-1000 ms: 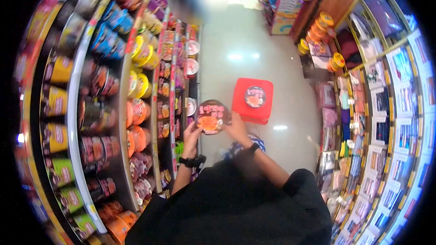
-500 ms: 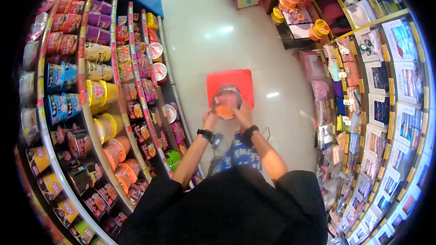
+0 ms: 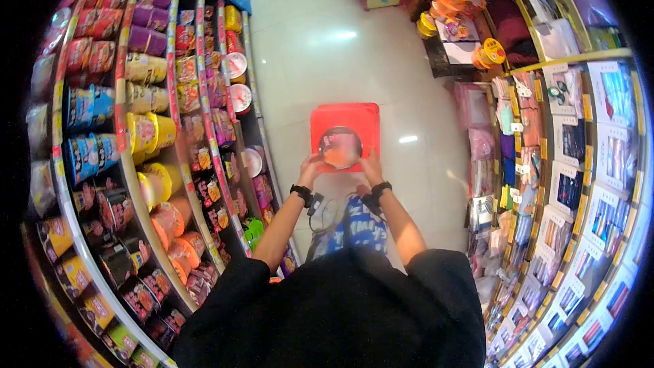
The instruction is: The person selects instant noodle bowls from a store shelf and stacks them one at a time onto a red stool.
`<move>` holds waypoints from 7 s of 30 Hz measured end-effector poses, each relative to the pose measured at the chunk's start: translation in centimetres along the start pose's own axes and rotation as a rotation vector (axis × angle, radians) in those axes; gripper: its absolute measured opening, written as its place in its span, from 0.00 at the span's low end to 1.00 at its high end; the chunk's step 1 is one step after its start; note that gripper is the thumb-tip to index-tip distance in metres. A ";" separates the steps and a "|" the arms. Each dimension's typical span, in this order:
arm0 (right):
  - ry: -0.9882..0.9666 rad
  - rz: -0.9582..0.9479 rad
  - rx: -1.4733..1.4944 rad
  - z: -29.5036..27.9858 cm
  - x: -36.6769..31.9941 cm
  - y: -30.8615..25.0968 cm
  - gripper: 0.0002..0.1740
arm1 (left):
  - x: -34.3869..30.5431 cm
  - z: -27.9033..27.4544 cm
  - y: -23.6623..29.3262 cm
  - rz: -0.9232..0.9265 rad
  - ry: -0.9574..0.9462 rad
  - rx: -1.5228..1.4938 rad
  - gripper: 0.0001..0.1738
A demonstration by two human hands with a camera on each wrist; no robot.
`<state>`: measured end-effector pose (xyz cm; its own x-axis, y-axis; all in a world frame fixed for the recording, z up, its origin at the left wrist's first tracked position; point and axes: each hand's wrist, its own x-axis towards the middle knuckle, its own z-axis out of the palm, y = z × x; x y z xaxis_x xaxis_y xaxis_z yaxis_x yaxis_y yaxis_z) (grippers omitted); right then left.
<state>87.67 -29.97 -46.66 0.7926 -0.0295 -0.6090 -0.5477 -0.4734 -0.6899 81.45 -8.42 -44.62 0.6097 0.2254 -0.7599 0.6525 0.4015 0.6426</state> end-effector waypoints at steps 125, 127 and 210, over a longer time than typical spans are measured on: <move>-0.107 -0.119 0.455 -4.6 -4.0 -7.9 0.28 | -5.4 2.2 7.3 0.220 -0.053 0.030 0.18; -0.105 -0.163 0.461 -3.8 -2.9 -6.3 0.28 | -5.5 1.8 7.5 0.192 -0.041 0.071 0.19; -1.170 -0.671 0.280 19.5 -51.2 -28.3 0.37 | -57.5 -29.6 5.3 0.756 0.770 -0.526 0.07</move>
<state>57.38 2.12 -3.61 0.3152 0.9490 -0.0064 -0.2991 0.0929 -0.9497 36.48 6.99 -0.42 0.2132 0.9600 -0.1818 -0.1281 0.2119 0.9689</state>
